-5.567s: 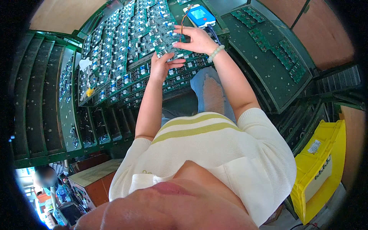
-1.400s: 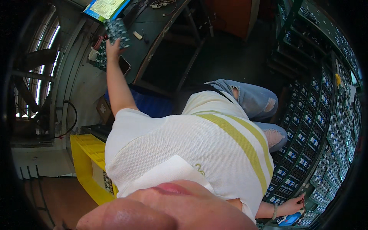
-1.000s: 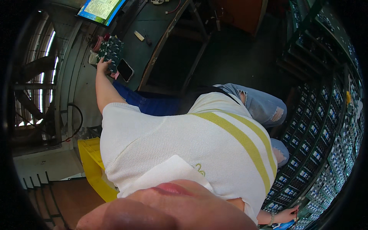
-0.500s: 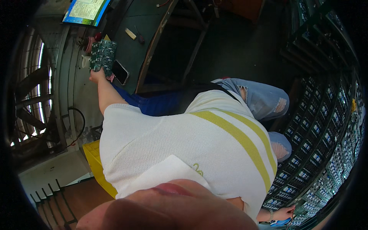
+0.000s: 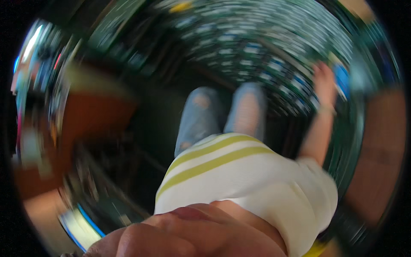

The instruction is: Inspecting and organizing green printed circuit boards at an assembly station.

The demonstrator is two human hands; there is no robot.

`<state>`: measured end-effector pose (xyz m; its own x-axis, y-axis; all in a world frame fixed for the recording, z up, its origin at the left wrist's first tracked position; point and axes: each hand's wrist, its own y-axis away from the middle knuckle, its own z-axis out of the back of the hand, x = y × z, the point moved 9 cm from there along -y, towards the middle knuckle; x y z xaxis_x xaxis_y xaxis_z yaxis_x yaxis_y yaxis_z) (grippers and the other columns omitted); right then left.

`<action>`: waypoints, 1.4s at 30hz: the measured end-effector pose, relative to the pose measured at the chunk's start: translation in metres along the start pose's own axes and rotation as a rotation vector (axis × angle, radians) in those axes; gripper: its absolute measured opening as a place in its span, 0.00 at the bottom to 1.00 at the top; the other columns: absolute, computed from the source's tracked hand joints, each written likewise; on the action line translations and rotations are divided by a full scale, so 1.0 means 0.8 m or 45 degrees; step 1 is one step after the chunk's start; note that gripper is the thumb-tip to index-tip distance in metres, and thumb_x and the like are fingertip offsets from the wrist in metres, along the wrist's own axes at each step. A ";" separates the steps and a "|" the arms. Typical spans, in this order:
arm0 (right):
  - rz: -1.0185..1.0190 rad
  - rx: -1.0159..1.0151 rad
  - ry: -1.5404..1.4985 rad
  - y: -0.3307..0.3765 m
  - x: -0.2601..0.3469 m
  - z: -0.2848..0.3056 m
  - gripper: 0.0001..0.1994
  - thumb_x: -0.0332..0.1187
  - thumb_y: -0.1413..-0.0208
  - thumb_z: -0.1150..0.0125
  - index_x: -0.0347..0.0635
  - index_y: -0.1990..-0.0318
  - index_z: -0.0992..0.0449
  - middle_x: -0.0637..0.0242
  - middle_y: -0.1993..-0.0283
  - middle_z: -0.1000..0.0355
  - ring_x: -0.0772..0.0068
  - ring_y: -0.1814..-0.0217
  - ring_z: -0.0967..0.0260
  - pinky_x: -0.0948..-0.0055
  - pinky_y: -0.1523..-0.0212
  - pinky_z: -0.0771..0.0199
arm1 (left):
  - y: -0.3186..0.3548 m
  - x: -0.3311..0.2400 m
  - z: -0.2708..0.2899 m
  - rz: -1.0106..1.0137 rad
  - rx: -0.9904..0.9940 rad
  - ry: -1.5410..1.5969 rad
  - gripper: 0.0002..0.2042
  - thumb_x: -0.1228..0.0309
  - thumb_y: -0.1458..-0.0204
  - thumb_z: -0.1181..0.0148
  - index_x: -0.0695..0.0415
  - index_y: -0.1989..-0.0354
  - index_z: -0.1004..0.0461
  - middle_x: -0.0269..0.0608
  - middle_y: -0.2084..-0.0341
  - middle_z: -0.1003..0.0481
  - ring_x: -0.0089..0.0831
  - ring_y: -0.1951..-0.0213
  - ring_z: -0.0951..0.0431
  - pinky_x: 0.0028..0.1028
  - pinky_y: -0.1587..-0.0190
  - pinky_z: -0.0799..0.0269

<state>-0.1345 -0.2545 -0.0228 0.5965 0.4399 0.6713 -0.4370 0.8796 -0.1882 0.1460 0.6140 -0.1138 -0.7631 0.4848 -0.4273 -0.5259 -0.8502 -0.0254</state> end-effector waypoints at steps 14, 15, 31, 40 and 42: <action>0.347 -0.381 0.332 0.033 0.034 0.070 0.12 0.39 0.47 0.43 0.39 0.69 0.28 0.61 0.68 0.27 0.57 0.59 0.31 0.61 0.55 0.31 | 0.218 -0.388 -0.131 -1.474 0.289 -0.198 0.39 0.46 0.63 0.36 0.68 0.50 0.35 0.61 0.52 0.34 0.53 0.51 0.32 0.46 0.46 0.37; 0.351 -0.378 0.323 0.033 0.033 0.067 0.12 0.39 0.47 0.43 0.38 0.69 0.28 0.62 0.68 0.27 0.57 0.59 0.32 0.61 0.55 0.31 | 0.205 -0.379 -0.124 -1.473 0.263 -0.203 0.38 0.46 0.62 0.36 0.68 0.51 0.34 0.61 0.52 0.34 0.53 0.51 0.32 0.46 0.46 0.37; 0.455 -0.454 0.261 0.035 0.024 0.072 0.10 0.37 0.47 0.42 0.39 0.67 0.28 0.56 0.67 0.28 0.52 0.60 0.31 0.57 0.60 0.31 | -0.004 -0.010 0.070 -0.844 -0.311 -0.255 0.34 0.49 0.60 0.36 0.66 0.52 0.32 0.59 0.53 0.33 0.52 0.52 0.31 0.46 0.48 0.36; 0.460 -0.371 0.193 0.029 0.040 0.058 0.11 0.36 0.47 0.41 0.37 0.65 0.29 0.57 0.65 0.27 0.54 0.59 0.31 0.60 0.59 0.31 | 0.027 0.225 0.142 -0.464 -0.549 -0.390 0.32 0.50 0.59 0.37 0.65 0.52 0.31 0.59 0.54 0.32 0.51 0.53 0.31 0.46 0.48 0.36; 0.372 -0.327 0.264 0.024 0.029 0.057 0.11 0.37 0.45 0.42 0.37 0.65 0.29 0.60 0.59 0.26 0.57 0.58 0.29 0.64 0.58 0.30 | 0.037 0.249 0.149 -0.444 -0.577 -0.436 0.31 0.51 0.59 0.37 0.65 0.52 0.31 0.59 0.54 0.32 0.51 0.53 0.31 0.46 0.49 0.36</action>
<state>-0.1595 -0.2356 0.0216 0.6070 0.6807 0.4101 -0.4412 0.7179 -0.5385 -0.0661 0.7095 -0.0922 -0.6923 0.7214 -0.0161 -0.6107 -0.5976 -0.5196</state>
